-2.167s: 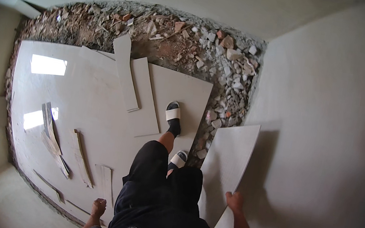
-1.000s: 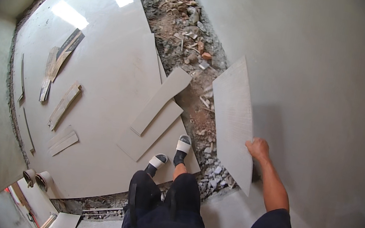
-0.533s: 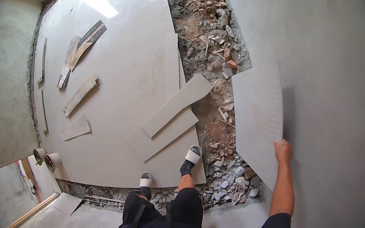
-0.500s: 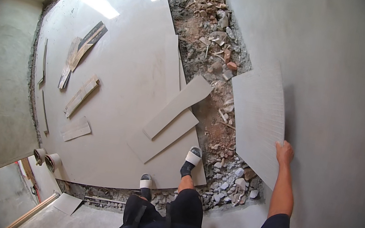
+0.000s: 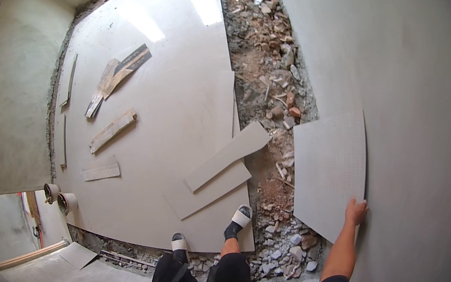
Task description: The person measures floor gaps and tile pieces with a tape measure, marks dimensions, and uses a manual tile cutter to score and snap a large white tile. They handle loose tile fragments and reposition the tile on the cutter multiple times.
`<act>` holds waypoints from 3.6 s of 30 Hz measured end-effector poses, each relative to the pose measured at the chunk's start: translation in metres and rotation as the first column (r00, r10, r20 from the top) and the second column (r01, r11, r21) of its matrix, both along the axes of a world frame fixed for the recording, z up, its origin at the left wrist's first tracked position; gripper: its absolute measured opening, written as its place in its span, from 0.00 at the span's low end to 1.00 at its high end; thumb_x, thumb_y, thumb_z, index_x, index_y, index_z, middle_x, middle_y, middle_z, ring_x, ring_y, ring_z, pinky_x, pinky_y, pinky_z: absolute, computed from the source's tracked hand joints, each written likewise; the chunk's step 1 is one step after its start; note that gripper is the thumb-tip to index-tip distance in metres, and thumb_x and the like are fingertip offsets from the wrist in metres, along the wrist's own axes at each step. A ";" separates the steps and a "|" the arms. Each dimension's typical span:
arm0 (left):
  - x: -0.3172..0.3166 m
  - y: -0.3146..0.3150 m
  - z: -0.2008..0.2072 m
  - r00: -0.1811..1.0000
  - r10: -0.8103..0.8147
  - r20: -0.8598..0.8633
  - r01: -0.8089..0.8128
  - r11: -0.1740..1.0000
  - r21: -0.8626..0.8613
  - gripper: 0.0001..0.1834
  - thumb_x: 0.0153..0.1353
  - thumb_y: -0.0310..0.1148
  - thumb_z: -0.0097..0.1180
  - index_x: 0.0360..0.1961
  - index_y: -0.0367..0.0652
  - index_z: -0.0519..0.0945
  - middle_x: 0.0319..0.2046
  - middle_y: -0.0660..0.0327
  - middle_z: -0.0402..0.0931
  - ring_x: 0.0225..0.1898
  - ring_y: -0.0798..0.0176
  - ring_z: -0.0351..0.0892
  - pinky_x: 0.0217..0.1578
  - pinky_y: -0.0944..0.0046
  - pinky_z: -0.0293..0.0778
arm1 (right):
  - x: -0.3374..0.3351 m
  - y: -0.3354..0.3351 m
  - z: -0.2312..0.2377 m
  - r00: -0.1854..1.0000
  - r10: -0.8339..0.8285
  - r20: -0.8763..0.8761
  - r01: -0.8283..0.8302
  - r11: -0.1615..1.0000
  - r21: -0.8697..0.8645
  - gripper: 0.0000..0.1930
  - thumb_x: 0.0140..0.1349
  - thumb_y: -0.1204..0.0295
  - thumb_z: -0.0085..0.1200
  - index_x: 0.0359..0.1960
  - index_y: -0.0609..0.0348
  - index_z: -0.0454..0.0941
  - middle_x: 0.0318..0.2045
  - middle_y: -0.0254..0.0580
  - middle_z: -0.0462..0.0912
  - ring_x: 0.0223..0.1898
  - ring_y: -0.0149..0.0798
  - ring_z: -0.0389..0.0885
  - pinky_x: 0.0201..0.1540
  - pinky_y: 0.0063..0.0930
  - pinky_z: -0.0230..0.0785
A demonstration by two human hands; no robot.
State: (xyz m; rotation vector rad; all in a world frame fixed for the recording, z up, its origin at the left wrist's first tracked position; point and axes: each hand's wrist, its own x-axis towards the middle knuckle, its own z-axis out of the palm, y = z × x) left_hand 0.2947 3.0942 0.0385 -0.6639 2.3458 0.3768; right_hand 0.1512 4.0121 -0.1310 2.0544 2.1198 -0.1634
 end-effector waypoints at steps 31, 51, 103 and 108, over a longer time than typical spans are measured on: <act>-0.020 -0.025 -0.023 0.928 0.372 0.006 -0.307 0.758 0.575 0.32 0.62 0.56 0.40 0.52 0.37 0.73 0.48 0.44 0.74 0.53 0.45 0.71 0.53 0.55 0.65 | -0.078 -0.369 0.099 0.605 0.760 -0.236 -0.788 0.531 -0.311 0.20 0.53 0.59 0.46 0.29 0.67 0.80 0.31 0.63 0.79 0.36 0.62 0.77 0.40 0.50 0.69; 0.030 -0.206 -0.002 0.350 0.937 0.005 -0.741 0.274 0.614 0.20 0.55 0.36 0.49 0.48 0.38 0.76 0.35 0.46 0.79 0.39 0.51 0.79 0.41 0.59 0.73 | -0.275 -0.686 0.086 -0.045 0.955 -0.293 -0.903 -0.164 -0.396 0.28 0.59 0.52 0.49 0.15 0.69 0.73 0.11 0.55 0.73 0.16 0.47 0.77 0.24 0.42 0.69; -0.272 -0.797 0.014 -0.284 0.893 -0.349 -0.877 -0.095 0.470 0.19 0.57 0.36 0.48 0.45 0.33 0.76 0.37 0.46 0.77 0.37 0.55 0.79 0.40 0.58 0.73 | -0.624 -1.899 0.112 -0.472 0.650 -0.595 -0.546 -0.746 -0.382 0.19 0.57 0.56 0.50 0.28 0.63 0.80 0.23 0.51 0.81 0.30 0.47 0.81 0.36 0.40 0.70; -0.258 -0.822 0.014 -0.388 0.921 -0.047 -0.800 -0.311 0.513 0.19 0.59 0.38 0.46 0.41 0.32 0.77 0.31 0.50 0.77 0.27 0.60 0.80 0.27 0.62 0.74 | -0.578 -1.958 0.091 -0.416 0.689 -0.594 -0.511 -0.717 -0.474 0.22 0.57 0.52 0.50 0.28 0.62 0.80 0.24 0.45 0.82 0.31 0.43 0.81 0.38 0.37 0.71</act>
